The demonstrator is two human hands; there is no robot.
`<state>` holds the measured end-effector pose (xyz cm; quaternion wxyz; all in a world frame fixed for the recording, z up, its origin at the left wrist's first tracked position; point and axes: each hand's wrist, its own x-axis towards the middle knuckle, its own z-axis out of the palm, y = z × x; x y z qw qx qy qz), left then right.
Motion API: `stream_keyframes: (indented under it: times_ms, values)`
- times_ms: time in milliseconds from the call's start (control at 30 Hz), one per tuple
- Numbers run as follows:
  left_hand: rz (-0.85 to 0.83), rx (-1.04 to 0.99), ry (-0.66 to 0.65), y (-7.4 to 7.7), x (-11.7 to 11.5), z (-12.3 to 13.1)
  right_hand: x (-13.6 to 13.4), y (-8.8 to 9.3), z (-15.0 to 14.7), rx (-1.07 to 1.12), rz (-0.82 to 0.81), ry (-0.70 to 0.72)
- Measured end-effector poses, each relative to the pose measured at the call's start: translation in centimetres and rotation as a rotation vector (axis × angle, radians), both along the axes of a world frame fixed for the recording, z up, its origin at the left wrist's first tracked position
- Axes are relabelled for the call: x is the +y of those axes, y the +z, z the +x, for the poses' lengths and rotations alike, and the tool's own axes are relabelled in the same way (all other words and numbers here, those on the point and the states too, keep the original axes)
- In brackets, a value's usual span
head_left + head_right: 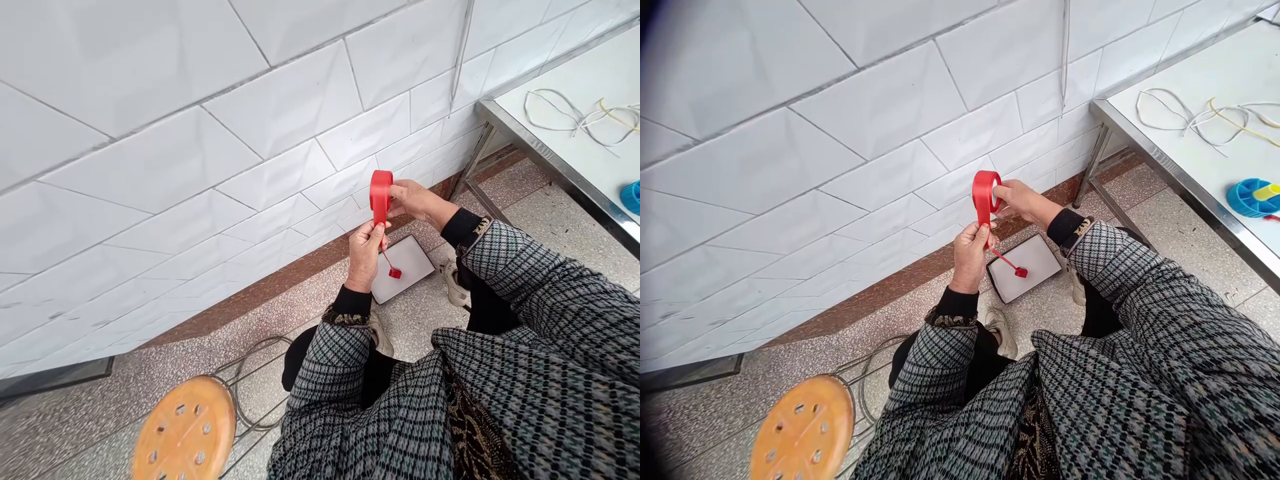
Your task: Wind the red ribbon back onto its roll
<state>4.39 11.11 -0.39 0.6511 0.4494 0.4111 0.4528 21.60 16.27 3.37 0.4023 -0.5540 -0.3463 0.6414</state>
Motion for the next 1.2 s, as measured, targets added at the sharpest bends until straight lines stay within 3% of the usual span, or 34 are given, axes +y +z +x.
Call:
stream_keyframes:
  times_ms: [133, 300, 400, 600, 733, 1033, 1200]
  values:
    - [0.110, 0.147, 0.064, -0.3, 0.4, -0.6, -0.5, 0.6, -0.5, 0.126, -0.145, 0.019]
    - [0.320, 0.358, 0.115, 0.0, 0.5, -1.2, -0.4, 1.1, -0.8, 0.113, -0.265, -0.043]
    - [0.350, 0.417, 0.134, -0.2, 0.3, -1.2, -0.3, 1.5, -0.9, 0.119, -0.299, -0.055]
    - [0.218, 0.250, 0.131, -1.0, 0.4, -0.5, -0.4, 1.3, -0.7, 0.235, -0.331, 0.001]
    - [0.198, 0.155, 0.054, -1.0, 0.8, -0.5, -0.3, 0.7, -0.4, 0.284, -0.357, 0.053]
    - [0.176, 0.143, -0.029, -0.9, 1.6, -1.1, -0.1, -0.5, 0.0, 0.373, -0.426, 0.247]
    - [0.163, 0.145, -0.049, -0.4, 1.4, -1.3, -0.4, -0.7, 0.1, 0.357, -0.374, 0.320]
